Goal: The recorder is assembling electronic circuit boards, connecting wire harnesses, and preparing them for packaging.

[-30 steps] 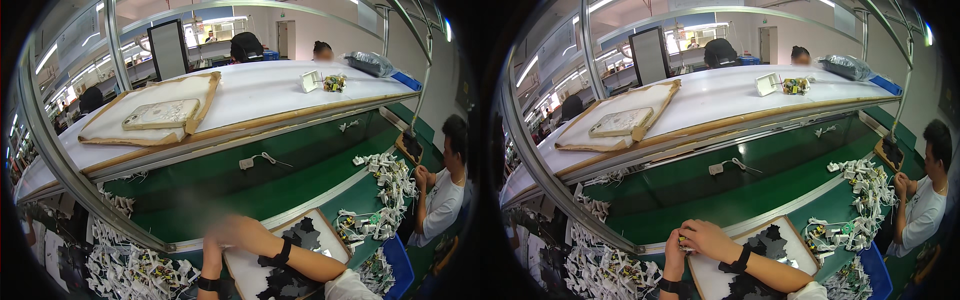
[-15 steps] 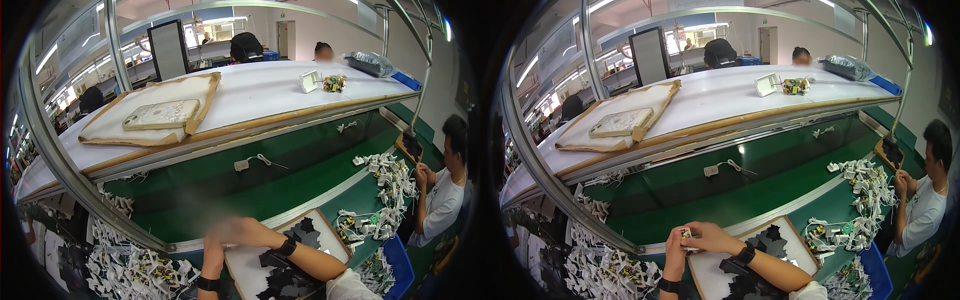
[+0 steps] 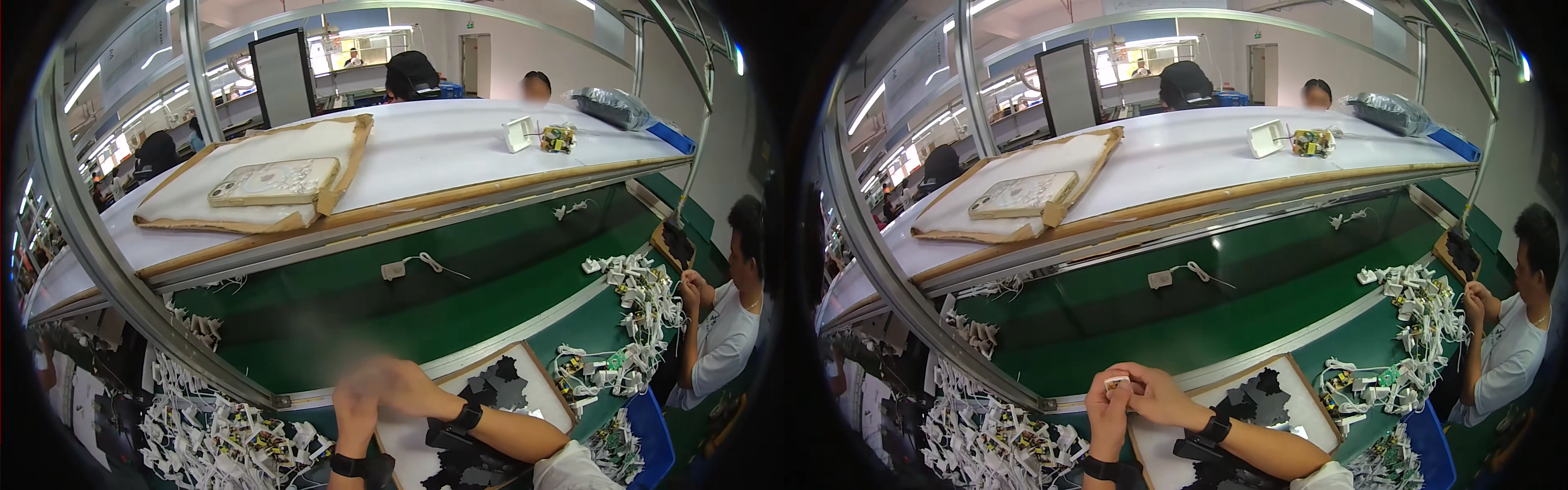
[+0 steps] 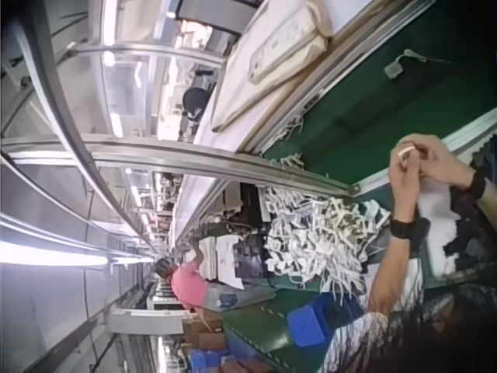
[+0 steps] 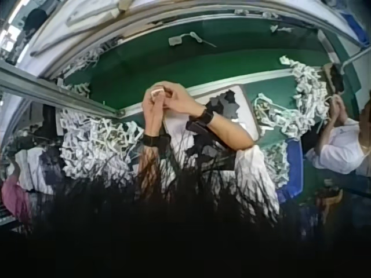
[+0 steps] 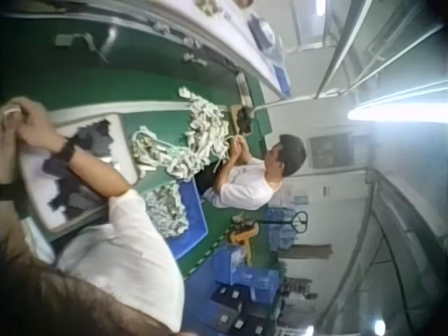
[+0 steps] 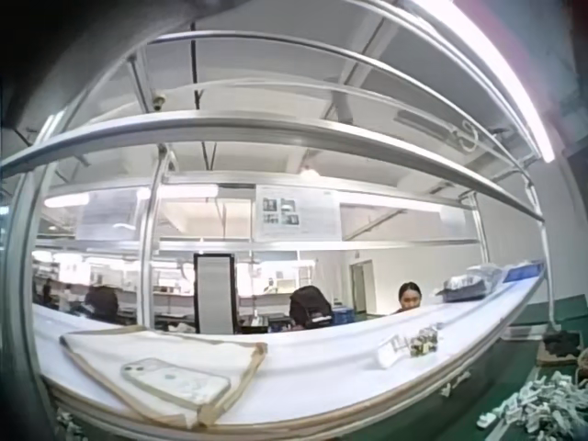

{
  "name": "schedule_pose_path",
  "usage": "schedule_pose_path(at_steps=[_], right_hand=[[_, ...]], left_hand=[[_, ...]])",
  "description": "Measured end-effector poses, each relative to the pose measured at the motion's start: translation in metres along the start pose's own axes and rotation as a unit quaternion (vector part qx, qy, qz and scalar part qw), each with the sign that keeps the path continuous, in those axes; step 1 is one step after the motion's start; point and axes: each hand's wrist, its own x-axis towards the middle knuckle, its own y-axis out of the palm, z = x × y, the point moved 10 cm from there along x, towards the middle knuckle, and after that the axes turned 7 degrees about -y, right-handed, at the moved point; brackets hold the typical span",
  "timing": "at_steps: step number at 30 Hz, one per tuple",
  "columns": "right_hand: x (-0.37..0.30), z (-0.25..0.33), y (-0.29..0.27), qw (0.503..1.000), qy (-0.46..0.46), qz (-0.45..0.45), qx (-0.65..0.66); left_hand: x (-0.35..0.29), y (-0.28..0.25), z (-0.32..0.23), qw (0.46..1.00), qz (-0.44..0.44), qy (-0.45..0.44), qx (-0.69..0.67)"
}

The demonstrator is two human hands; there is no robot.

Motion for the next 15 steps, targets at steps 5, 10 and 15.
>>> schedule_pose_path(at_steps=[5,10,15], right_hand=[[-0.003,-0.019,-0.005,0.998,0.044,-0.045,0.001],[-0.014,-0.039,-0.013,0.991,0.09,-0.075,0.065],[-0.014,-0.033,-0.002,0.985,0.144,-0.03,0.085]], left_hand=[[-0.001,0.005,-0.008,0.997,-0.009,-0.075,-0.022],[-0.003,0.013,0.027,0.983,0.018,-0.131,-0.127],[-0.005,0.006,0.036,0.982,0.023,-0.129,-0.137]])
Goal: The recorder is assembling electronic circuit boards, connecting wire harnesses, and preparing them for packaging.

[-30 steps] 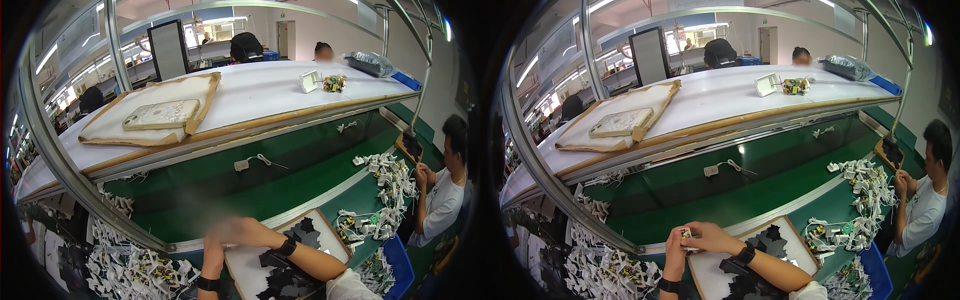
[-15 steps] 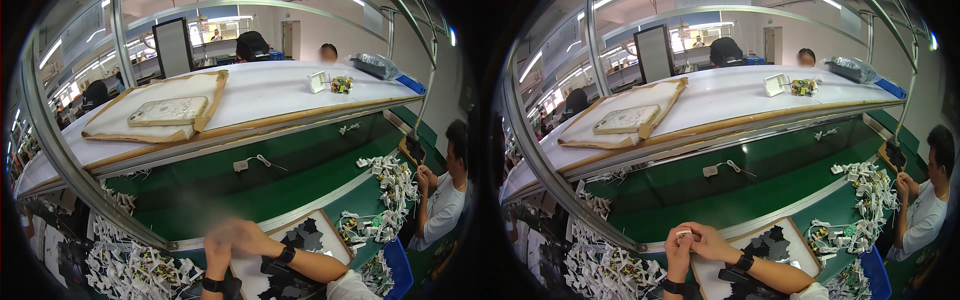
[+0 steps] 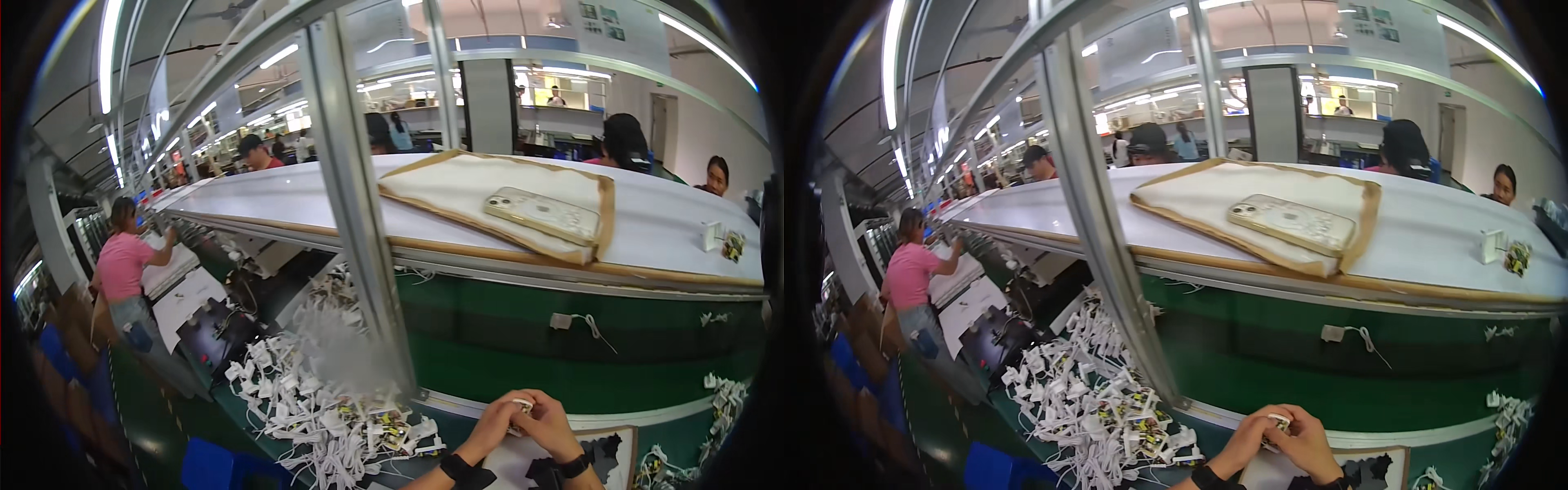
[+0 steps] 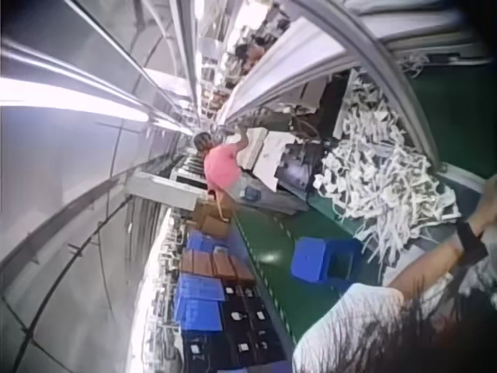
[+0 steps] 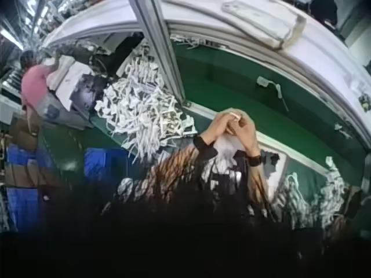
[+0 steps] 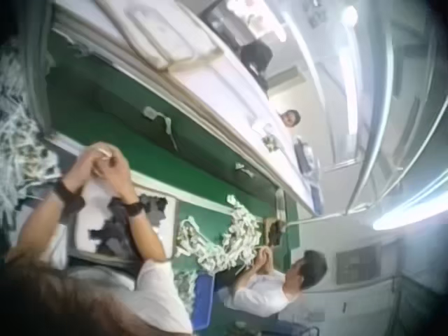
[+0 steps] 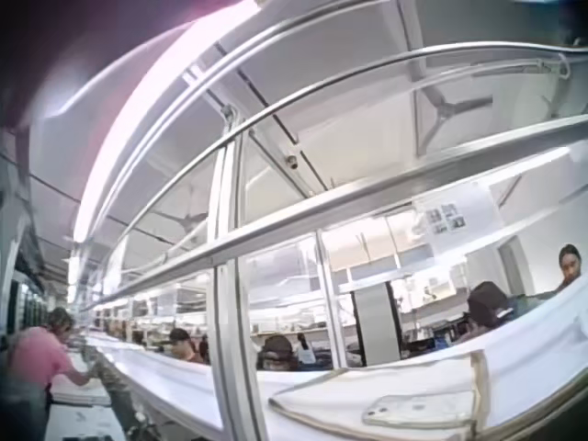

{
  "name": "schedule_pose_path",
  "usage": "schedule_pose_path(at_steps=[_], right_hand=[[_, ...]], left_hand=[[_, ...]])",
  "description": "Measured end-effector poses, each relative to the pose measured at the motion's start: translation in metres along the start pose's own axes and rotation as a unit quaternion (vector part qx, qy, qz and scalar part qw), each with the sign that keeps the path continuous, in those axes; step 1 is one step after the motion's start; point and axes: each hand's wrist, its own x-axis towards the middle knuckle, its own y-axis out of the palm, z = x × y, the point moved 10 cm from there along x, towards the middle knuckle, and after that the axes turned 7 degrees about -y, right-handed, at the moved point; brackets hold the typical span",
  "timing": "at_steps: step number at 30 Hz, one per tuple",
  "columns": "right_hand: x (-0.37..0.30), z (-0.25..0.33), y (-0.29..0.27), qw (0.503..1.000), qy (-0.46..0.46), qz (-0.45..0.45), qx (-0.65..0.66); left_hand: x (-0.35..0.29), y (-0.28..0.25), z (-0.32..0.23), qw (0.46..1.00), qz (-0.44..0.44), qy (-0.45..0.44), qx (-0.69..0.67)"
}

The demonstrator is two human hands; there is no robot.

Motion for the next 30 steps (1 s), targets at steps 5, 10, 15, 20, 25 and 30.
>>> schedule_pose_path(at_steps=[5,10,15,20,25,30], right_hand=[[0.004,0.002,-0.004,0.999,-0.001,0.023,-0.042],[-0.002,0.015,-0.017,0.993,-0.012,0.013,-0.114],[0.005,0.03,-0.016,0.995,-0.032,-0.038,-0.086],[-0.001,0.036,-0.037,0.977,-0.055,-0.032,-0.206],[-0.008,0.029,-0.022,0.921,0.062,0.139,-0.359],[-0.008,0.099,-0.026,0.937,-0.2,-0.116,-0.262]], left_hand=[[0.0,0.002,0.009,0.998,0.027,-0.055,-0.015],[0.002,0.022,0.01,0.996,0.054,-0.059,-0.033],[-0.004,-0.001,-0.007,0.996,-0.078,-0.035,-0.002],[-0.008,-0.026,-0.02,0.984,-0.172,-0.024,-0.029],[-0.006,-0.033,-0.026,0.985,-0.171,0.028,-0.014],[-0.019,-0.048,-0.047,0.958,-0.257,0.129,-0.005]])
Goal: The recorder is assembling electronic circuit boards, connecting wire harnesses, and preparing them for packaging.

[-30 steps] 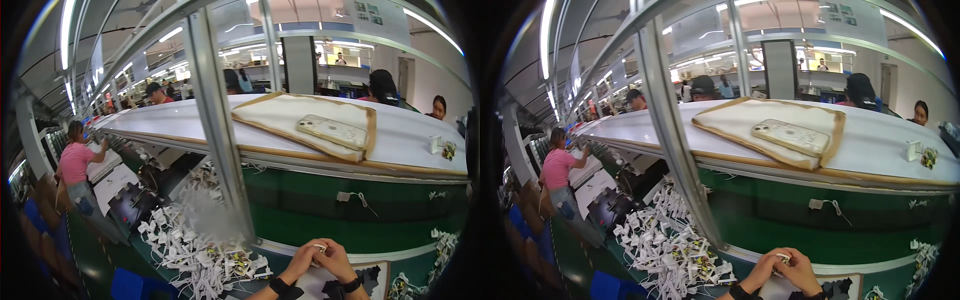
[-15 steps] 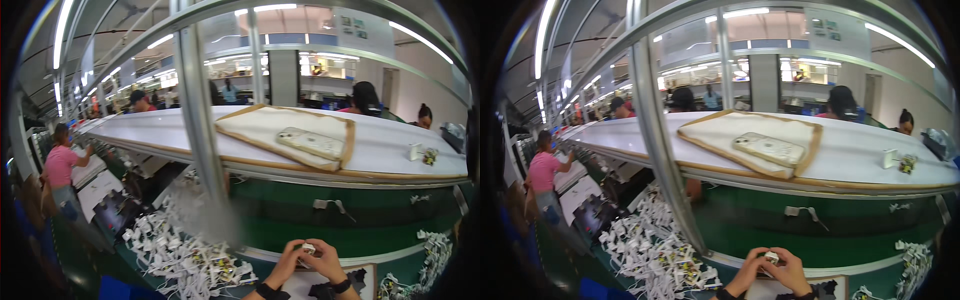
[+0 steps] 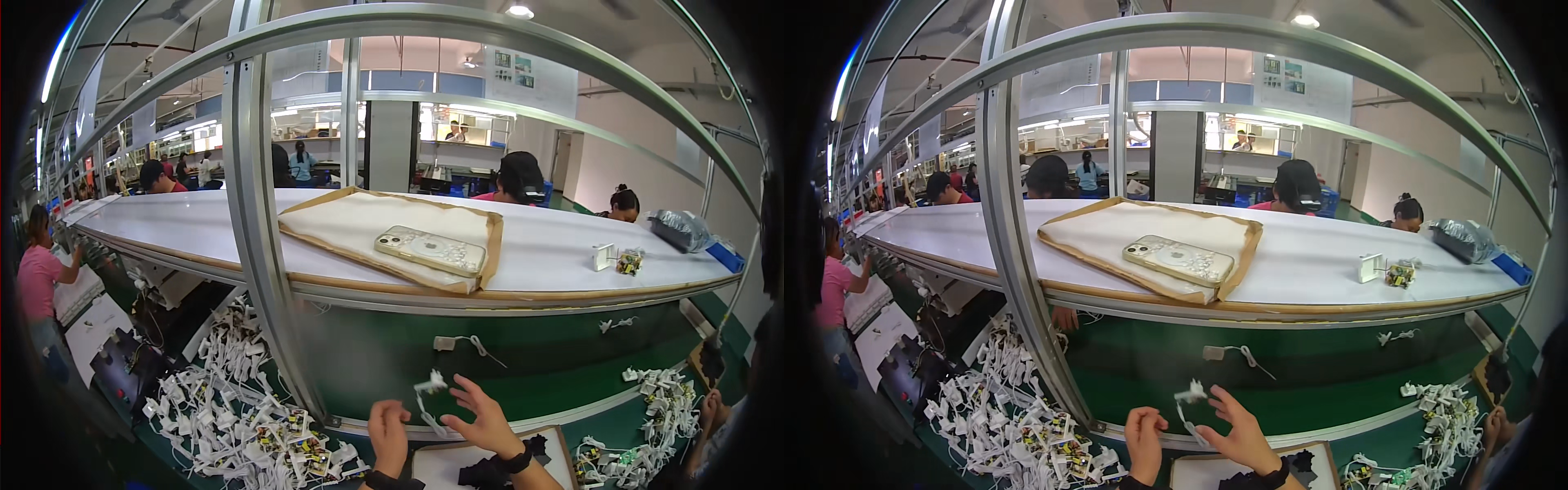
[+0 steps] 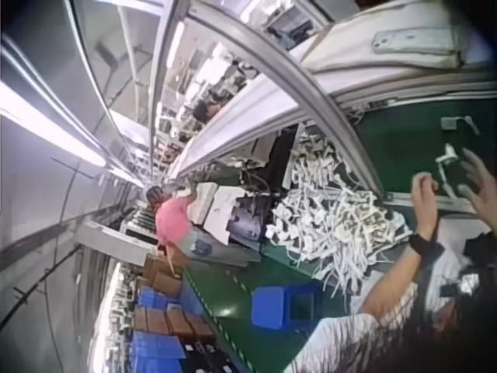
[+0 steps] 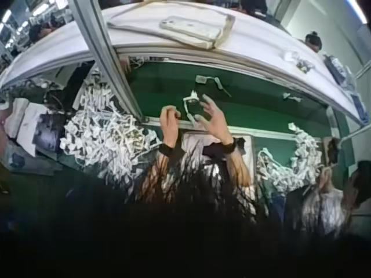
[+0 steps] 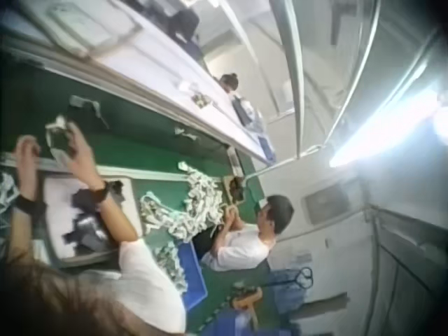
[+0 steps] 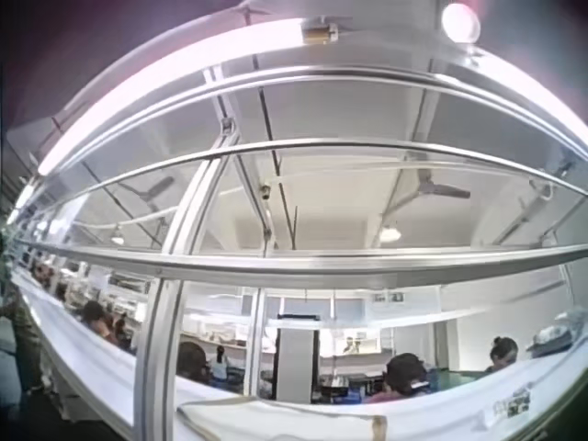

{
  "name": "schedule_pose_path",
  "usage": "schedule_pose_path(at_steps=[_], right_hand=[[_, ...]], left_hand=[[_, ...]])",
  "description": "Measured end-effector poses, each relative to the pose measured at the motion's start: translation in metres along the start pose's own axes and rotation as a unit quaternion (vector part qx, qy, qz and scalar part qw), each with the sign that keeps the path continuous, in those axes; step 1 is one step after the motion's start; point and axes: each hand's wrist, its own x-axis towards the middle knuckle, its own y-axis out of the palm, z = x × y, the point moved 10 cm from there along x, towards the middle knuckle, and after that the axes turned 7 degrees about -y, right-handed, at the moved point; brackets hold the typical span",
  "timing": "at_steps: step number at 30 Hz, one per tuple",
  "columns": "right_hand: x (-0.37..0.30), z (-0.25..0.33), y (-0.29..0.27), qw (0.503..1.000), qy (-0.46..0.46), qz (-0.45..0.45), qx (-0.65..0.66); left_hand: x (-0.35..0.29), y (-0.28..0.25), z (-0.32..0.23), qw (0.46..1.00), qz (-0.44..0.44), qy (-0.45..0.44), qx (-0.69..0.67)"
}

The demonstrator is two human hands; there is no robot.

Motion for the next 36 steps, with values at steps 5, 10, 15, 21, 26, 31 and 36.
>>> schedule_pose_path(at_steps=[5,10,15,21,26,31,36], right_hand=[[-0.031,0.093,0.028,0.937,-0.161,0.302,-0.071],[-0.112,0.219,0.036,0.862,-0.23,0.394,0.221],[-0.133,0.227,0.027,0.819,-0.309,0.415,0.249],[-0.12,0.206,0.025,0.803,-0.343,0.436,0.217],[-0.113,0.202,0.027,0.805,-0.357,0.438,0.183],[-0.101,0.207,0.026,0.806,-0.371,0.44,0.137],[-0.084,0.21,0.032,0.81,-0.352,0.452,0.122]], left_hand=[[0.004,-0.018,-0.008,0.998,-0.042,0.0,-0.044],[0.005,-0.012,0.004,0.999,-0.023,-0.013,-0.041],[0.011,-0.007,0.015,0.998,-0.014,-0.026,-0.055],[-0.007,0.002,-0.009,1.0,0.006,0.02,-0.014],[-0.011,0.003,-0.011,1.0,0.009,0.01,-0.011],[-0.014,0.005,-0.002,0.999,0.031,-0.004,-0.009],[-0.006,0.002,0.012,0.998,0.019,-0.024,0.049]])
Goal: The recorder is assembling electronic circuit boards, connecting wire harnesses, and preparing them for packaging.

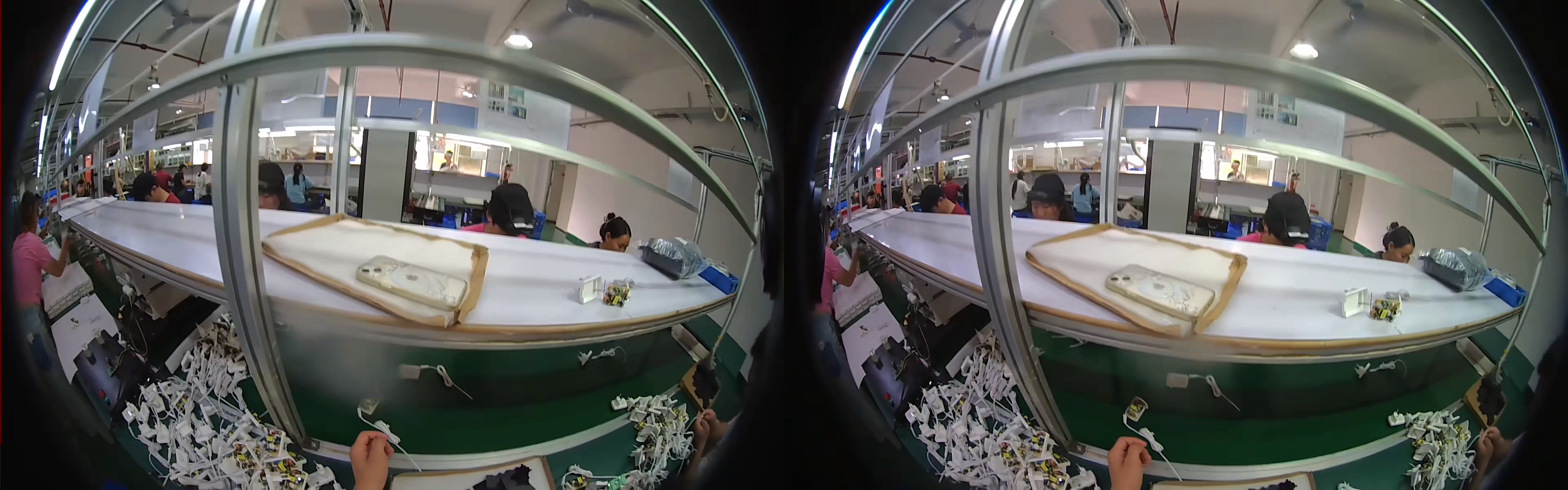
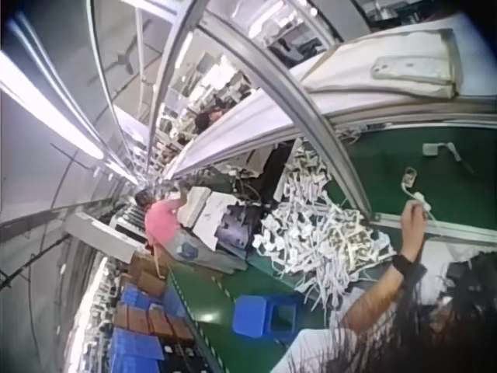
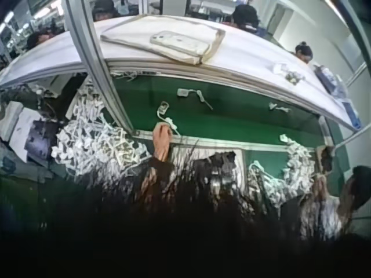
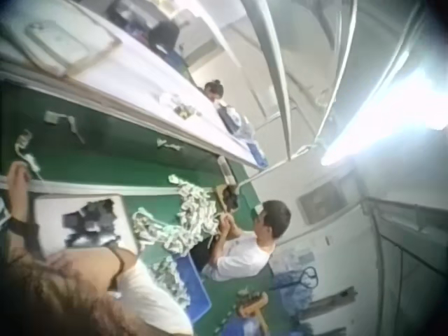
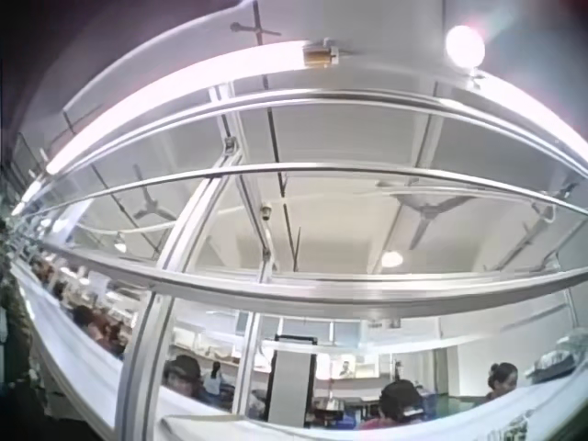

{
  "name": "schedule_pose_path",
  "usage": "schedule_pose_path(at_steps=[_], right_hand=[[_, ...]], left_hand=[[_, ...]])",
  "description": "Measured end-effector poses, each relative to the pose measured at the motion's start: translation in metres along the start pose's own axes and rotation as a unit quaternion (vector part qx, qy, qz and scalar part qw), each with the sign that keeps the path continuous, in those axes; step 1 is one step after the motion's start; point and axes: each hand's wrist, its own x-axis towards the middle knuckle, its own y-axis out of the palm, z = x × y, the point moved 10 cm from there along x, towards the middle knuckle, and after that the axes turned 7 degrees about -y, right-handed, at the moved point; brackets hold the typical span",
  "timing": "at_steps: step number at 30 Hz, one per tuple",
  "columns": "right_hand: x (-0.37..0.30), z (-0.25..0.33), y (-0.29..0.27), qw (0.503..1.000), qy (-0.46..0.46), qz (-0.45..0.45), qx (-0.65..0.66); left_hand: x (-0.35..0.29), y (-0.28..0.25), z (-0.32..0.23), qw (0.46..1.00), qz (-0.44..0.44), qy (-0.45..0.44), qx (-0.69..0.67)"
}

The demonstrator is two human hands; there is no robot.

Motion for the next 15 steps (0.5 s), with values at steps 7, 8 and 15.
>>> schedule_pose_path(at_steps=[7,8,15], right_hand=[[0.016,-0.039,-0.021,0.966,0.221,-0.135,0.022],[0.007,-0.062,-0.01,0.965,0.241,-0.099,0.017],[-0.035,-0.14,0.058,0.916,0.383,0.122,0.011]], left_hand=[[0.014,0.003,0.001,0.995,0.019,0.071,0.063],[0.018,-0.004,0.005,0.989,0.012,0.109,0.102],[0.023,-0.011,-0.006,0.998,-0.005,0.032,0.047]])
